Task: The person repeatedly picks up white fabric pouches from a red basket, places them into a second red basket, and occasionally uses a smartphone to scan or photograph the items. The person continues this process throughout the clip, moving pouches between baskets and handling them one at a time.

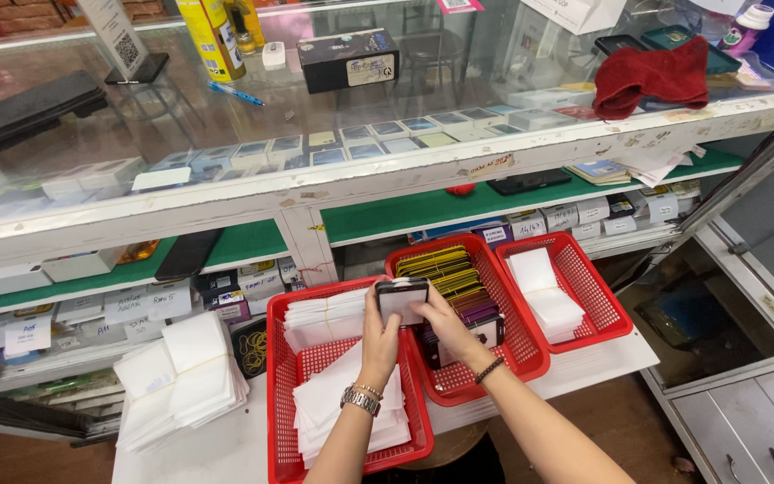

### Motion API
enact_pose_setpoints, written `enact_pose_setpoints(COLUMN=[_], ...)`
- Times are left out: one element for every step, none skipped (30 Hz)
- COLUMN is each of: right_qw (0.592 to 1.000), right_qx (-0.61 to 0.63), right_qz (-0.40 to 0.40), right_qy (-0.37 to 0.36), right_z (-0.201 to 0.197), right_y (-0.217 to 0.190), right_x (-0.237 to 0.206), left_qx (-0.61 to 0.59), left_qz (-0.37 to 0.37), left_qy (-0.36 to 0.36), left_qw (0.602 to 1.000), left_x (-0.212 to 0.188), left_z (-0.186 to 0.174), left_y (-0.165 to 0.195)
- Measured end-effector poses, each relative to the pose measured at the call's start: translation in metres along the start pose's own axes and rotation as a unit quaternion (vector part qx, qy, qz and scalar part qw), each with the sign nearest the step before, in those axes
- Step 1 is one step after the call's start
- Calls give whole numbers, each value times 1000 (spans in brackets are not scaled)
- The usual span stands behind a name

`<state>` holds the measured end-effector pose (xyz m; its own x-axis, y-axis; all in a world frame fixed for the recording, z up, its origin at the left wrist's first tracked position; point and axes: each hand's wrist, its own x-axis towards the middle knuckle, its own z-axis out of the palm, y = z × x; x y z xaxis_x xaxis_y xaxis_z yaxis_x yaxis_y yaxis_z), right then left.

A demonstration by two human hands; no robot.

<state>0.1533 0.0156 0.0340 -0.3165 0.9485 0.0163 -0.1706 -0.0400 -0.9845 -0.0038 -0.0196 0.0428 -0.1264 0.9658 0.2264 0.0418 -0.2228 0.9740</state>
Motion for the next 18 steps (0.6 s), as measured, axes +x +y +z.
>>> enact_pose_setpoints(right_qw=[1000, 998, 997, 996, 994, 991, 991, 989, 986, 986, 986, 986, 982, 977, 972, 973, 973, 972], right_qx=[8, 16, 25, 16, 6, -3, -32, -61, -90, -100, -110, -120, -153, -186, -218, -219, -221, -223], right_qz=[-28, -55, -77, -85, -95, -103, -107, -112, -117, -112, -109, -106, -99, -93, -86, -76, -66, -56], right_qy=[6, 12, 16, 37, 59, 82, 78, 75, 72, 67, 62, 55, 47, 38, 29, 1, -27, -54], right_z=[2, 6, 10, 15, 20, 24, 27, 28, 29, 27, 25, 22, 20, 18, 16, 16, 17, 18], right_y=[2, 3, 6, 9, 12, 15, 17, 19, 21, 21, 21, 19, 16, 12, 8, 2, -4, -11], right_x=[0, -1, -2, -2, -4, -5, -6, -7, -8, -9, -9, -8, -7, -5, -1, 3, 9, 15], left_qx=[-17, -33, -48, -47, -46, -45, -43, -41, -38, -37, -35, -33, -28, -23, -18, 1, 20, 40], left_qz=[9, 17, 21, 20, 20, 17, 3, -10, -22, -27, -31, -35, -36, -36, -36, -37, -37, -36], left_qy=[1, 3, 7, 8, 8, 8, 22, 36, 51, 45, 40, 35, 27, 18, 10, 29, 48, 66], left_qw=[1000, 999, 999, 999, 999, 999, 999, 998, 998, 998, 998, 998, 999, 999, 999, 999, 998, 996], left_x=[6, 10, 9, 9, 9, 9, 7, 7, 7, 5, 5, 5, 4, 6, 8, 14, 23, 31], left_z=[1, 2, 2, 4, 6, 7, 8, 9, 9, 10, 10, 10, 9, 8, 6, 3, -1, -6], left_y=[7, 13, 17, 21, 23, 24, 23, 22, 20, 18, 15, 12, 9, 7, 4, 1, -1, -2])
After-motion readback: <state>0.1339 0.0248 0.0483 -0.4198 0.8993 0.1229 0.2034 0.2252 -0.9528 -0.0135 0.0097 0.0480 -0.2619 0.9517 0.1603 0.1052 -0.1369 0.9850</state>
